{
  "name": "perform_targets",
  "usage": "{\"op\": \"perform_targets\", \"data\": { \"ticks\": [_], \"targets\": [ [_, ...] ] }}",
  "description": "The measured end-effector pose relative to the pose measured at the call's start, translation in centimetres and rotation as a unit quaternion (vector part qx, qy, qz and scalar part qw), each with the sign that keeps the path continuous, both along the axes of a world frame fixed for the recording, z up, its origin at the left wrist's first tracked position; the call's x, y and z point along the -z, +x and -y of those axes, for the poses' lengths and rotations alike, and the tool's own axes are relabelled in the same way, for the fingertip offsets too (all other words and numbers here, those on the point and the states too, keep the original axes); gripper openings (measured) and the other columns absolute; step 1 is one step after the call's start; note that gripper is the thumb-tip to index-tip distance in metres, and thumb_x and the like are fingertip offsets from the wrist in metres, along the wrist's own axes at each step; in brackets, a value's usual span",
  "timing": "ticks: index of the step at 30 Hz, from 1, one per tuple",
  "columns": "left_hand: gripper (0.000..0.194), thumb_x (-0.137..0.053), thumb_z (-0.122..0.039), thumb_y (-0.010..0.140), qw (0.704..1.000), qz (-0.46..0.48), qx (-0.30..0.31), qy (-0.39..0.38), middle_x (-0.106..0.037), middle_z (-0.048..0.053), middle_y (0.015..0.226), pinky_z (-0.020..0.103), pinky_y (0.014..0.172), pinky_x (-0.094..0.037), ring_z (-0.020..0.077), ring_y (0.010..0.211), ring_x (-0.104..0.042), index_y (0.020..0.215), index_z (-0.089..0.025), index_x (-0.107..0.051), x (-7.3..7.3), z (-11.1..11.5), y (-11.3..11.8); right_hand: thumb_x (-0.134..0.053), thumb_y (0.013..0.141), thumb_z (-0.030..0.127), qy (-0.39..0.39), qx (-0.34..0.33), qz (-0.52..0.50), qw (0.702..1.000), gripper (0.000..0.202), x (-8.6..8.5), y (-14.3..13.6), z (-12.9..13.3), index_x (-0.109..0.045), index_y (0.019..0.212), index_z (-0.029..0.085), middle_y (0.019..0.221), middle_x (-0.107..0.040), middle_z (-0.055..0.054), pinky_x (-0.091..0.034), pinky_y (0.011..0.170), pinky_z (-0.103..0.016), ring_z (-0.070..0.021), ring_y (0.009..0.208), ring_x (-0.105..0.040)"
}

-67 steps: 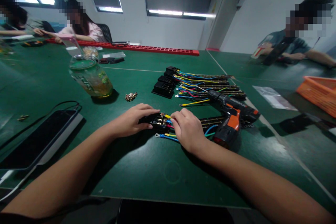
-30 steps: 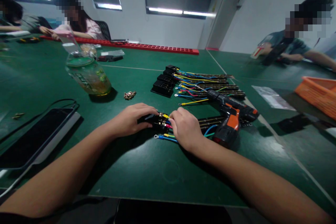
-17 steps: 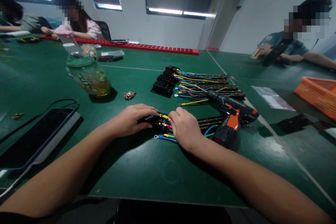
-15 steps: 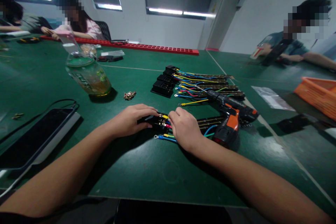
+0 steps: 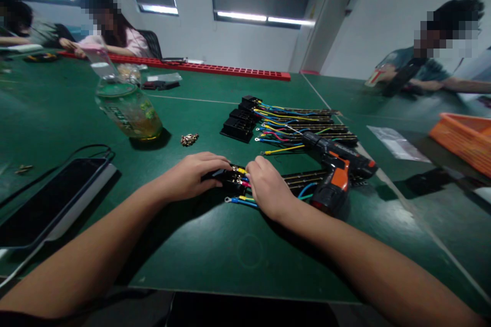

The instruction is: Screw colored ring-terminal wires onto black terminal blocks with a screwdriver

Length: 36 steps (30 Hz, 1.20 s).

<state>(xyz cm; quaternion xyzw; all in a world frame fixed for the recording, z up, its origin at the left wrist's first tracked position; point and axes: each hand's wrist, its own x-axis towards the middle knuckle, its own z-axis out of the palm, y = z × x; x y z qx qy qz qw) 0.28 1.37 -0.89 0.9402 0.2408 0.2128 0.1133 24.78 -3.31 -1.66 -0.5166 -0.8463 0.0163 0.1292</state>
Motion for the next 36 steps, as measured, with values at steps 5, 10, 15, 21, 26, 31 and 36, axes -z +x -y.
{"op": "perform_targets", "data": {
  "ticks": [5, 10, 15, 21, 26, 31, 36],
  "targets": [
    [0.029, -0.065, -0.026, 0.098, 1.0, -0.003, -0.002, 0.001, -0.072, 0.011, 0.126, 0.041, 0.101, -0.057, 0.0253, 0.116, -0.069, 0.126, -0.021, -0.066, 0.02, -0.02, -0.03, -0.041, 0.097, 0.003, 0.015, -0.01, -0.027, 0.999, 0.025, 0.37, 0.23, -0.14, -0.063, 0.1, 0.013, 0.104, -0.061, -0.011, -0.043, 0.087, -0.032, -0.0221, 0.095, -0.052],
    [0.029, -0.065, -0.026, 0.097, 1.0, -0.007, -0.004, 0.001, -0.072, 0.011, 0.127, 0.041, 0.1, -0.057, 0.0256, 0.115, -0.069, 0.126, -0.021, -0.067, 0.04, -0.03, -0.06, -0.043, 0.096, 0.003, 0.021, -0.018, -0.035, 0.999, 0.024, 0.46, 0.37, -0.24, -0.063, 0.098, 0.014, 0.102, -0.061, -0.011, -0.043, 0.086, -0.032, -0.0216, 0.094, -0.052],
    [0.03, -0.064, -0.026, 0.097, 1.0, -0.013, -0.004, -0.001, -0.072, 0.011, 0.127, 0.041, 0.101, -0.056, 0.0253, 0.115, -0.069, 0.126, -0.021, -0.067, -0.1, -0.03, -0.04, -0.043, 0.096, 0.003, 0.022, -0.018, -0.042, 0.999, 0.023, 0.43, 0.39, -0.29, -0.063, 0.097, 0.014, 0.102, -0.062, -0.011, -0.043, 0.087, -0.031, -0.0213, 0.094, -0.052],
    [0.03, -0.064, -0.026, 0.098, 1.0, -0.024, 0.0, 0.006, -0.072, 0.012, 0.127, 0.041, 0.099, -0.056, 0.0259, 0.115, -0.069, 0.127, -0.02, -0.066, -0.23, -0.02, -0.02, -0.044, 0.096, 0.005, 0.019, -0.013, -0.045, 0.999, 0.022, 0.39, 0.32, -0.27, -0.063, 0.097, 0.014, 0.101, -0.061, -0.01, -0.043, 0.085, -0.031, -0.021, 0.092, -0.052],
    [0.032, -0.065, -0.024, 0.097, 1.0, -0.024, -0.002, 0.004, -0.072, 0.011, 0.127, 0.041, 0.1, -0.056, 0.0257, 0.115, -0.068, 0.128, -0.022, -0.066, -0.3, 0.04, 0.02, -0.043, 0.097, 0.006, 0.023, -0.011, -0.042, 0.999, 0.022, 0.48, 0.25, -0.36, -0.064, 0.097, 0.014, 0.1, -0.062, -0.01, -0.043, 0.084, -0.031, -0.0211, 0.092, -0.052],
    [0.033, -0.063, -0.025, 0.098, 0.999, -0.034, -0.001, 0.003, -0.071, 0.011, 0.128, 0.041, 0.101, -0.055, 0.0258, 0.115, -0.067, 0.13, -0.022, -0.066, -0.43, 0.06, 0.09, -0.044, 0.097, 0.005, 0.021, -0.011, -0.038, 0.999, 0.022, 0.44, 0.26, -0.34, -0.064, 0.097, 0.014, 0.1, -0.062, -0.01, -0.043, 0.085, -0.03, -0.0207, 0.093, -0.053],
    [0.033, -0.06, -0.025, 0.1, 0.999, -0.053, -0.005, 0.013, -0.069, 0.012, 0.129, 0.042, 0.102, -0.053, 0.0268, 0.116, -0.065, 0.132, -0.021, -0.063, -0.23, 0.1, 0.05, -0.045, 0.098, 0.006, 0.017, 0.004, -0.022, 1.0, 0.022, 0.3, 0.17, -0.15, -0.065, 0.098, 0.015, 0.102, -0.064, -0.01, -0.043, 0.085, -0.032, -0.0216, 0.094, -0.055]
  ]
}}
